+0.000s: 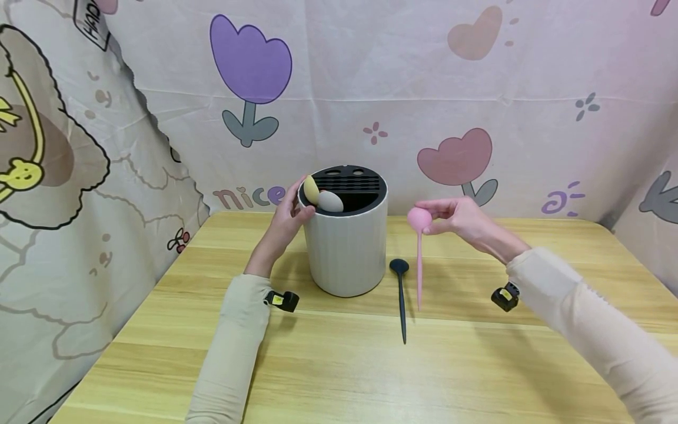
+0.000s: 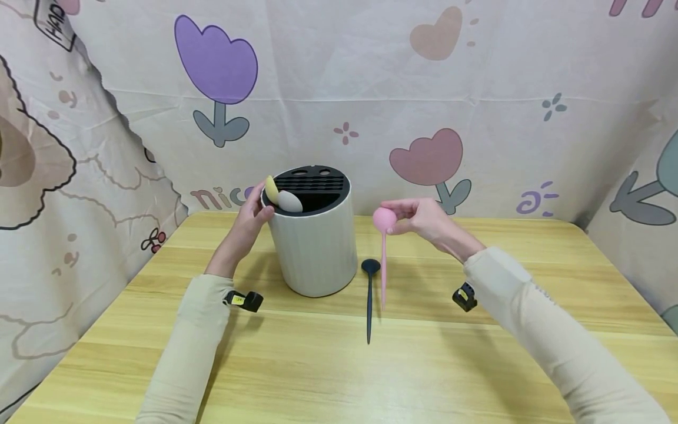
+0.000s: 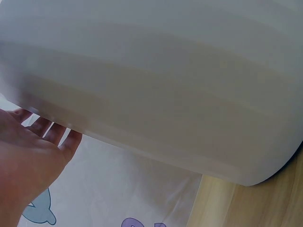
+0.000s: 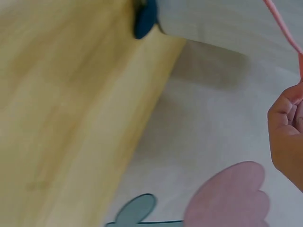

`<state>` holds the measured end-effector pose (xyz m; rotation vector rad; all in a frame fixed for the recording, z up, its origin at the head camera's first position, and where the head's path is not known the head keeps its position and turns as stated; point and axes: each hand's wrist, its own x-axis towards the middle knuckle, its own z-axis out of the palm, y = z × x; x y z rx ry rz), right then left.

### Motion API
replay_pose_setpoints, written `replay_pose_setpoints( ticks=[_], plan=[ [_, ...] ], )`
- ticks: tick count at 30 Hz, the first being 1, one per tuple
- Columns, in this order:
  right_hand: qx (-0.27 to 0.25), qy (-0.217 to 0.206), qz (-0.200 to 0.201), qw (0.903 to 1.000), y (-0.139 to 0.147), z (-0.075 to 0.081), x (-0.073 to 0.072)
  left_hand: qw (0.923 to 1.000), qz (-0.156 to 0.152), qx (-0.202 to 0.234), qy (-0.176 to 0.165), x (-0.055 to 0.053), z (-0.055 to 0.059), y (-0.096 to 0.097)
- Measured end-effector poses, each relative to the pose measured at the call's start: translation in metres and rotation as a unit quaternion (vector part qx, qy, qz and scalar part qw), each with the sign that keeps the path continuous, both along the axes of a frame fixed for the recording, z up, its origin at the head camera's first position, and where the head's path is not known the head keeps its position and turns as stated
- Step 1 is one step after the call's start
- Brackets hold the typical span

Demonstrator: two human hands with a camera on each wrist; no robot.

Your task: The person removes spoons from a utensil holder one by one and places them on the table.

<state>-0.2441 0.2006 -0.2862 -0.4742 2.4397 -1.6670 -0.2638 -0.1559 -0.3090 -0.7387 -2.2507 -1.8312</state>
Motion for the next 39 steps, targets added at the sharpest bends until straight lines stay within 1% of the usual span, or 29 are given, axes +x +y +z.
replay_pose_setpoints(
  ticks=[5,13,16,22,31,35,39],
  plan=[
    [-0.001,-0.008,0.007,0.9999,0.004,-0.018,-0.002,1.0000,0.001,-0.002,0.001,0.000,-0.001,0.000],
    [0.017,-0.022,-0.002,0.9996,0.005,-0.041,-0.003,1.0000,0.002,-0.003,0.004,-0.002,-0.002,-0.001],
    [0.029,-0.024,0.000,0.9993,0.007,-0.045,-0.003,1.0000,0.000,-0.004,-0.001,-0.002,-0.002,0.000],
    [0.051,-0.019,0.002,0.9985,0.011,-0.052,-0.002,0.9999,0.007,-0.011,-0.009,-0.001,-0.001,-0.001],
    [0.072,-0.021,0.009,0.9971,0.013,-0.068,-0.006,0.9999,0.006,-0.014,-0.006,0.001,0.000,0.000],
    [0.085,-0.018,0.014,0.9961,0.014,-0.071,-0.007,0.9999,0.004,-0.014,-0.004,0.000,0.000,0.000],
    [0.102,-0.017,0.023,0.9944,0.016,-0.070,-0.009,1.0000,-0.002,-0.006,-0.005,-0.002,-0.001,-0.001]
  ],
)
